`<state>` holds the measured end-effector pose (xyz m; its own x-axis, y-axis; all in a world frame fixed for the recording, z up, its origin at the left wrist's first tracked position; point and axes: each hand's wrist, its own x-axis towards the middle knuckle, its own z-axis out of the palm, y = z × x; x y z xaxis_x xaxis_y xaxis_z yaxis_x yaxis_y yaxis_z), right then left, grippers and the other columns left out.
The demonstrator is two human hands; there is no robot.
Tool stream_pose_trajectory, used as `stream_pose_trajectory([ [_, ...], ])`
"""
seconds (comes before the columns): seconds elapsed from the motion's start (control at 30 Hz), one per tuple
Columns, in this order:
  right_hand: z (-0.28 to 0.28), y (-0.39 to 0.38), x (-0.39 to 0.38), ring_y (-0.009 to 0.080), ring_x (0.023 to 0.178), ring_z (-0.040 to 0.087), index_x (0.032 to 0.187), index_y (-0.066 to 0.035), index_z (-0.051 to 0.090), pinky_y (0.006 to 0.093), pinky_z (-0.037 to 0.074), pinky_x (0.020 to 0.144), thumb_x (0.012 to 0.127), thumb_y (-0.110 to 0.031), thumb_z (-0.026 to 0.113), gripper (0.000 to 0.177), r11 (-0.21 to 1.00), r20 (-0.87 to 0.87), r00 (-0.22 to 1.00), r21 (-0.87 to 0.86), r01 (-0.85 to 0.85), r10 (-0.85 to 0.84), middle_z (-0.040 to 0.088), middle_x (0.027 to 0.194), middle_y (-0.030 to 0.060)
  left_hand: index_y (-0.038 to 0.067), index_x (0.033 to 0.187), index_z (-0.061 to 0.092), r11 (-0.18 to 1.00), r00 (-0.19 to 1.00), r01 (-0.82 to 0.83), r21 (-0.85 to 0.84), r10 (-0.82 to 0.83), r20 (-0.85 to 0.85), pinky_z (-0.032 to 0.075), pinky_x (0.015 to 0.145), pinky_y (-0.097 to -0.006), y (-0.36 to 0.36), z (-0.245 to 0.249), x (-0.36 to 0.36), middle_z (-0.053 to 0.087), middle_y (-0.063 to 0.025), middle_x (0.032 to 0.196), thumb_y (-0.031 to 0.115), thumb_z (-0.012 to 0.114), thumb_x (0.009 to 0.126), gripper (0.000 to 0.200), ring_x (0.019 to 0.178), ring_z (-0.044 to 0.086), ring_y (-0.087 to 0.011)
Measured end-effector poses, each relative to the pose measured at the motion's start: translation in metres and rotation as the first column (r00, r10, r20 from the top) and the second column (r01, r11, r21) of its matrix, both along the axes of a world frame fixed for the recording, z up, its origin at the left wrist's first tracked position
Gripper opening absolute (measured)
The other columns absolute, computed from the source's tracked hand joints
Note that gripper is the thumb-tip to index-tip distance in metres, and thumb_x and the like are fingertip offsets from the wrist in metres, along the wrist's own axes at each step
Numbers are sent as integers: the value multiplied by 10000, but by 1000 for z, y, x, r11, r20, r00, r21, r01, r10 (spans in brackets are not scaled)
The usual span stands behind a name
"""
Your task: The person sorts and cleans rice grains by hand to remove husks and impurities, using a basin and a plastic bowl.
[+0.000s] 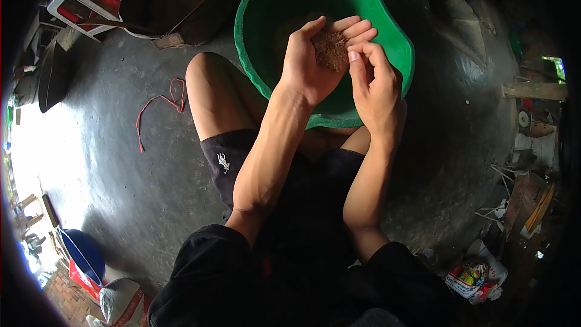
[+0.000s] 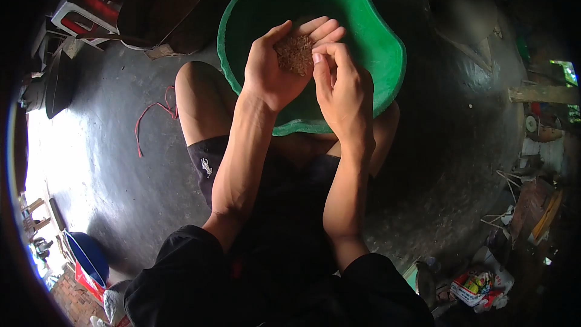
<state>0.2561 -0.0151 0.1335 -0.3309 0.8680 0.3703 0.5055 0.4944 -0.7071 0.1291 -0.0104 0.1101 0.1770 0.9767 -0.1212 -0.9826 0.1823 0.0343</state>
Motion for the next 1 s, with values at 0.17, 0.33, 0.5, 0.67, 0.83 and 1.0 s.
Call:
stream_pose_trajectory([
  [0.17,-11,8,0,168,664,605,990,-23,598,291,474,599,952,-106,594,91,994,-133,985,-2,112,-112,652,817,81,-140,1310,421,997,997,-75,7,74,28,431,1055,-439,4,-9,-16,541,-265,1300,252,244,1018,519,1212,540,-391],
  [0.33,-46,28,7,179,696,633,979,-9,605,308,495,651,914,-64,621,87,968,-55,969,61,245,-242,668,807,80,-146,1321,413,988,988,-155,21,155,27,458,1031,-441,2,-13,-34,533,-273,1312,240,230,1019,524,1229,531,-400],
  [0.5,-41,28,15,168,752,654,1031,-19,646,280,497,644,934,-86,590,131,959,-184,942,-101,266,-281,687,838,87,-145,1307,430,988,987,-150,27,148,57,467,1022,-444,3,-16,-35,550,-274,1288,235,231,1016,518,1214,544,-399],
  [0.67,-14,15,15,135,704,610,986,-35,670,253,447,591,914,-98,637,101,984,-155,974,-88,154,-166,679,851,56,-156,1343,390,993,993,-117,25,117,11,408,1086,-456,2,-9,-26,505,-279,1347,204,264,1013,504,1287,479,-400],
  [0.83,6,0,0,174,677,611,1009,-58,663,291,453,562,872,-53,669,137,996,7,997,47,-73,73,664,847,64,-139,1335,415,997,1000,-13,77,12,17,410,1074,-444,2,-5,-17,542,-272,1311,241,250,1019,522,1254,519,-372],
  [1.0,4,-2,-1,193,714,643,1035,-61,663,307,473,571,867,-63,678,168,997,29,997,33,-68,67,672,877,79,-116,1324,441,996,1000,22,83,-21,-5,422,1059,-437,0,-1,-11,564,-248,1295,259,248,1022,518,1225,546,-368],
])
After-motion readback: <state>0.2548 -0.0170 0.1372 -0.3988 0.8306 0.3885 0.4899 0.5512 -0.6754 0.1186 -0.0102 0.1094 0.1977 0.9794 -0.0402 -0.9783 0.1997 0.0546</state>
